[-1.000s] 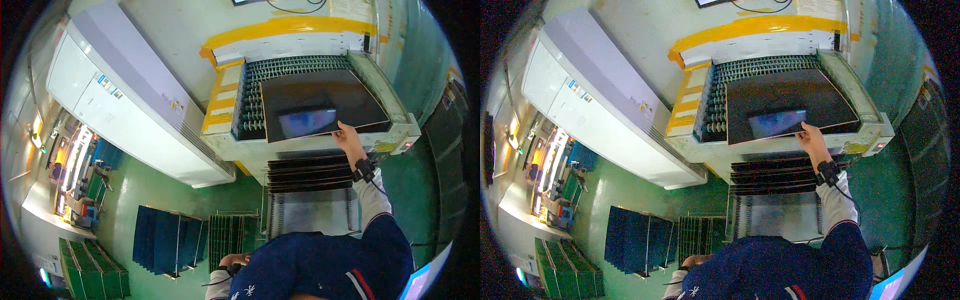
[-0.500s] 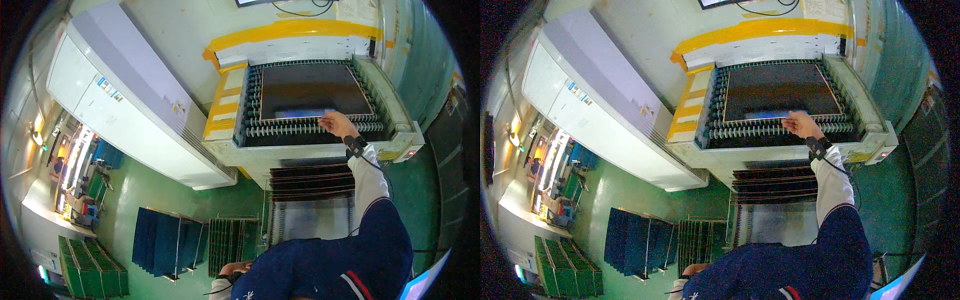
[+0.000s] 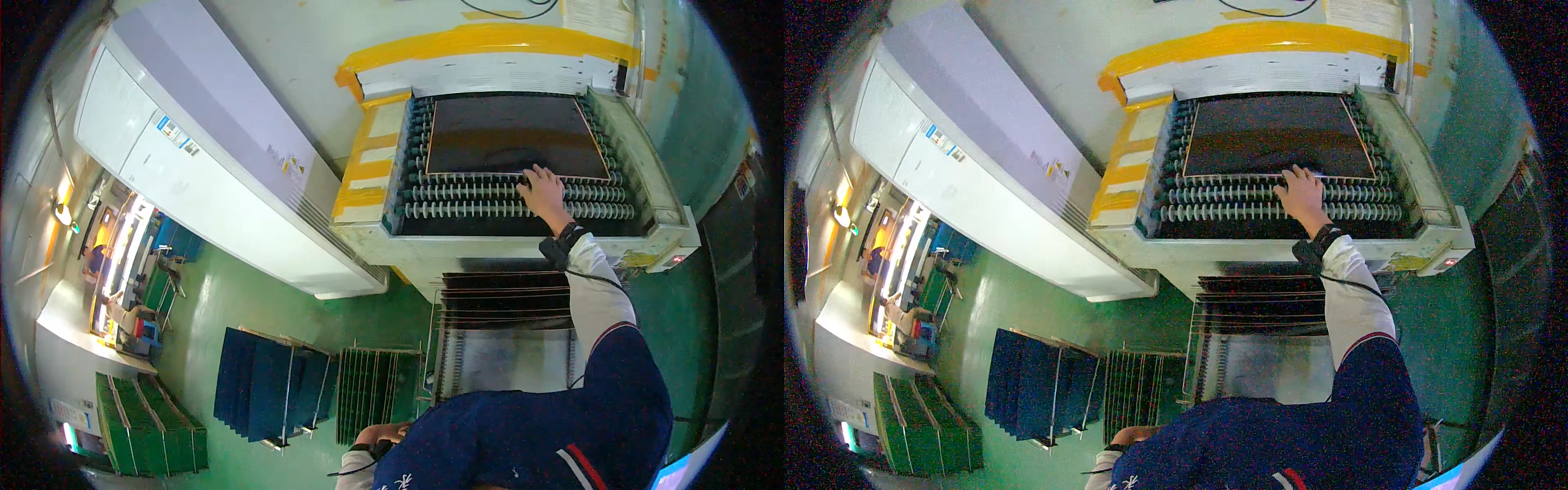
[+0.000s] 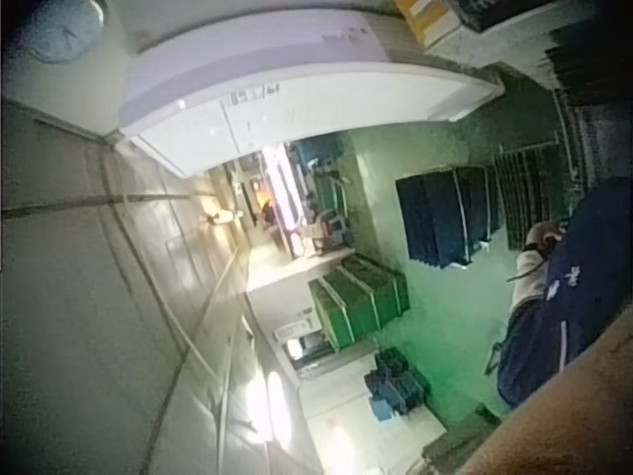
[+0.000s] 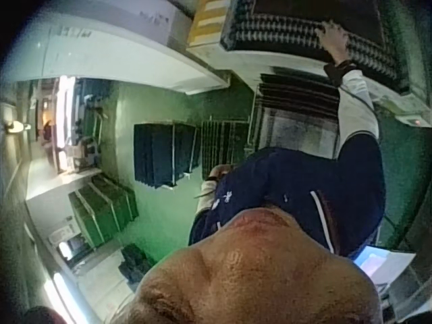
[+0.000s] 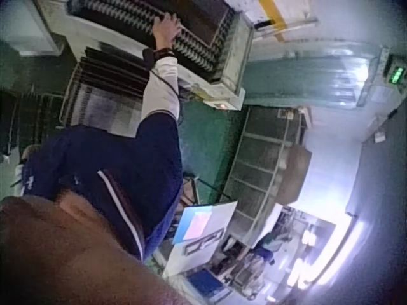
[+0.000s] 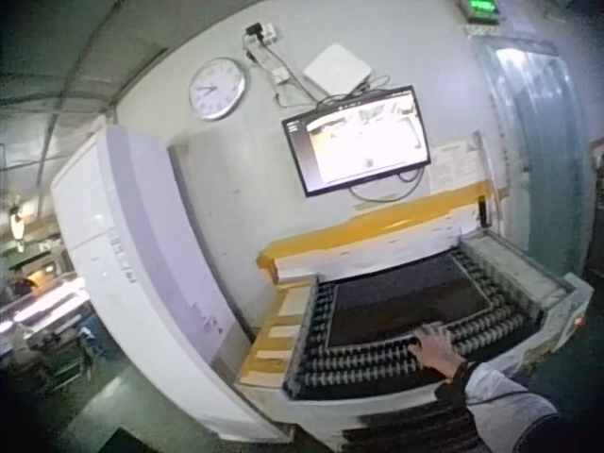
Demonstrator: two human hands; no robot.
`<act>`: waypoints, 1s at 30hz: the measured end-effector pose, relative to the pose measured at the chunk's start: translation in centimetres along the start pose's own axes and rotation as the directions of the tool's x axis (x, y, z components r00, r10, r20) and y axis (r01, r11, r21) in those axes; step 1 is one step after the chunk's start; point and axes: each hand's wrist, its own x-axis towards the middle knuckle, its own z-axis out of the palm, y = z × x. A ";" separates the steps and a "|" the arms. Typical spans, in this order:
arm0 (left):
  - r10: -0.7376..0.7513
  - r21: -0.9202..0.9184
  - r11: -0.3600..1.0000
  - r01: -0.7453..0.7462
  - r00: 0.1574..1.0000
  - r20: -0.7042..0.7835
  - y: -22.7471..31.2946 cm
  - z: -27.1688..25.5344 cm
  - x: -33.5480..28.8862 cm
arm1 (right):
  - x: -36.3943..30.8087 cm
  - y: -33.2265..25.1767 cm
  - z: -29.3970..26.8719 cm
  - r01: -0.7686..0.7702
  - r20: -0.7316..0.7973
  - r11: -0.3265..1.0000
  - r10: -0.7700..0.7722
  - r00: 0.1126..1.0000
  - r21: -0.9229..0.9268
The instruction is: Loading black panels into a processing machine and organizing stacks of panels.
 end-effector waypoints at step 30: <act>-0.437 0.583 0.786 0.203 0.850 0.294 -3.4 0.4 9.3 | -15.6 0.1 -2.7 0.595 -0.056 0.711 -0.623 0.780 0.375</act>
